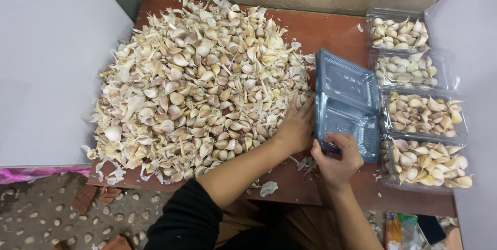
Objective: Sorting garlic cloves from a large pile into plastic containers by hand
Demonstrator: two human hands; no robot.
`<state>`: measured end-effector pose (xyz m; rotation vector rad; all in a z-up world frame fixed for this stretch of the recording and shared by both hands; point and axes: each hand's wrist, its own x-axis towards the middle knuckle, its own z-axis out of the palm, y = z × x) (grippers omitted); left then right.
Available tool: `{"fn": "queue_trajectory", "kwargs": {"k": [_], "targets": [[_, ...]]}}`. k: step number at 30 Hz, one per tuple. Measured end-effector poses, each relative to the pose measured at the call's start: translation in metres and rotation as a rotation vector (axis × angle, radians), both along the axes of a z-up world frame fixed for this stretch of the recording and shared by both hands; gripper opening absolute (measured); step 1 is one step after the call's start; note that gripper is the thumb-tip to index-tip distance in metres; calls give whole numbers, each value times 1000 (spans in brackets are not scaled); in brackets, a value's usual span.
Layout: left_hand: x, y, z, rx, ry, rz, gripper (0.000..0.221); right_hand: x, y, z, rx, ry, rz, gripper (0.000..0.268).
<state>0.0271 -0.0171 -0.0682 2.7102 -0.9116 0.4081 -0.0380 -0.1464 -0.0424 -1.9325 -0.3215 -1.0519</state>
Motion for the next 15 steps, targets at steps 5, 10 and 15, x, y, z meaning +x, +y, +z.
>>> {"fn": "queue_trajectory", "kwargs": {"k": [5, 10, 15], "targets": [[33, -18, -11, 184, 130, 112, 55, 0, 4, 1, -10, -18, 19, 30], [59, -11, -3, 291, 117, 257, 55, 3, 6, -1, -15, -10, 13, 30], [64, 12, -15, 79, -127, 349, 42, 5, 12, -16, -125, 36, 11, 26]]}}
